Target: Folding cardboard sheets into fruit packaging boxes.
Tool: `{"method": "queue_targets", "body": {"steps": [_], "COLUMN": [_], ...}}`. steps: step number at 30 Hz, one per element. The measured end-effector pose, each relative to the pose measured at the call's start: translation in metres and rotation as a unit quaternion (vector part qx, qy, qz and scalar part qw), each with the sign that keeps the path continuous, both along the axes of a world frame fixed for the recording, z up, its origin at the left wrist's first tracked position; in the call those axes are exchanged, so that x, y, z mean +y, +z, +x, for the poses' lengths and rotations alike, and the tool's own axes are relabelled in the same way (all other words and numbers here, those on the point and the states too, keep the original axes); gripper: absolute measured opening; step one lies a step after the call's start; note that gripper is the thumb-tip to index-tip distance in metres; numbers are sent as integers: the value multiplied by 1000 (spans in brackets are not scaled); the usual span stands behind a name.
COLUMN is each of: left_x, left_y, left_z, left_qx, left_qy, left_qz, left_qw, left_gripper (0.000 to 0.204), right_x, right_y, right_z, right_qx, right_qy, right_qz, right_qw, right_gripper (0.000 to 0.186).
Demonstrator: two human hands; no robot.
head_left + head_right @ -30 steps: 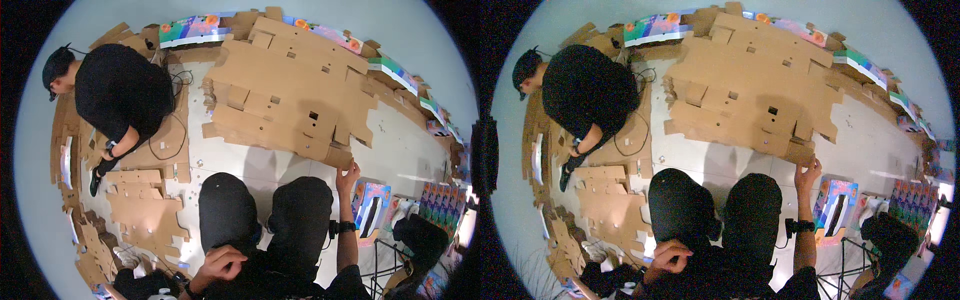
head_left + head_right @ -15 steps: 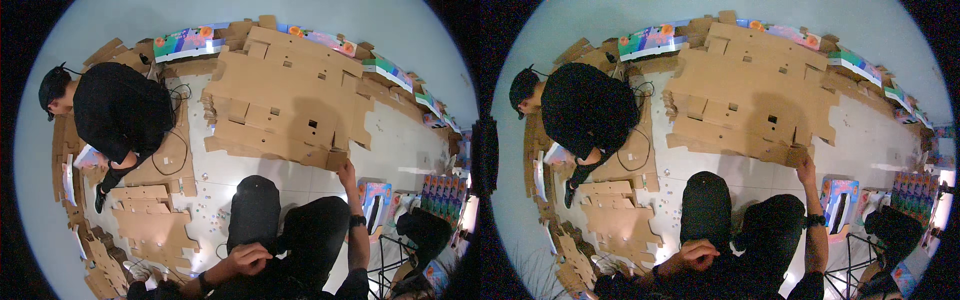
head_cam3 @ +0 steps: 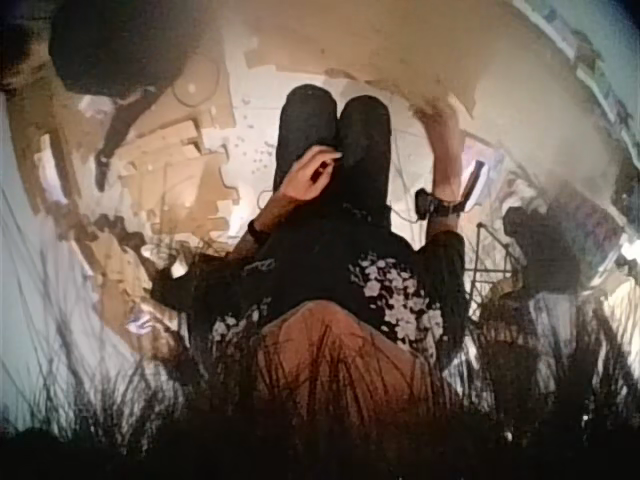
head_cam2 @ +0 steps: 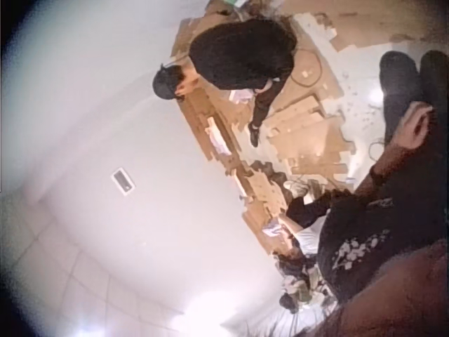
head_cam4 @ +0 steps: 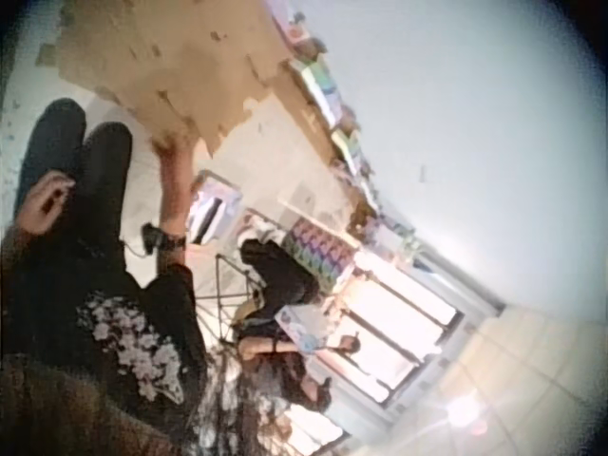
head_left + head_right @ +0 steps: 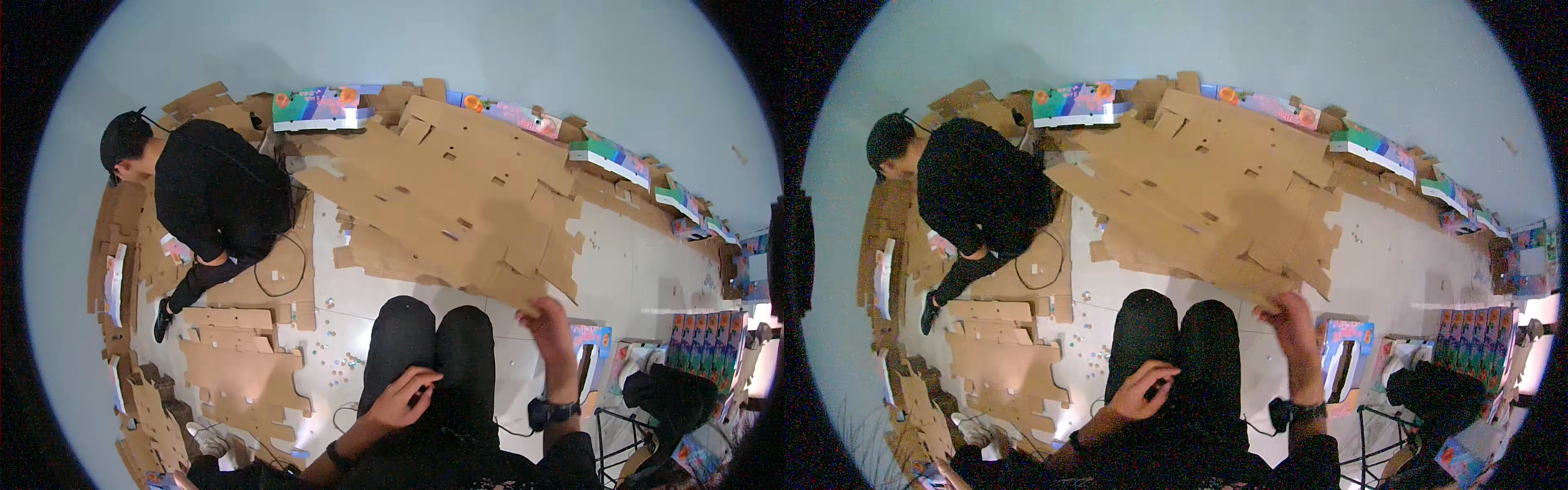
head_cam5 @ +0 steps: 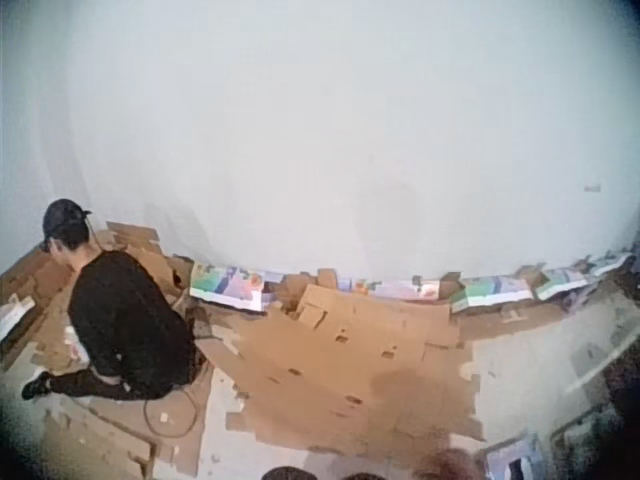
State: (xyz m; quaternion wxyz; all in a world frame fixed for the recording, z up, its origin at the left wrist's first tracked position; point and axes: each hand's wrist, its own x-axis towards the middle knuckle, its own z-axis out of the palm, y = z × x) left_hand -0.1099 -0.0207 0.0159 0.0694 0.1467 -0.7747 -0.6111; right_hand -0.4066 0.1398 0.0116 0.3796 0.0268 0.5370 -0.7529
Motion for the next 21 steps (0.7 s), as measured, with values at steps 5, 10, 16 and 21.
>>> {"method": "queue_targets", "body": {"steps": [5,10,16,21], "left_x": [4,6,8,-9], "left_y": [3,20,35,47], "left_z": [-44,-105,-109,-19], "left_qx": [56,109,117,120], "left_qy": [-58,36,22,73], "left_qz": [-213,-374,-317,-273], "left_qw": [974,920,941,952], "left_gripper": [53,74,68,53], "right_x": [-42,-63,-31,73], "right_y": [70,118,99,52], "right_z": [98,174,204,178], "right_qx": [-47,109,55,264], "right_qy": [133,174,346,269], "right_qz": [-51,-71,-141,299], "right_qw": [989,976,926,877], "right_gripper": [34,33,31,22]}}
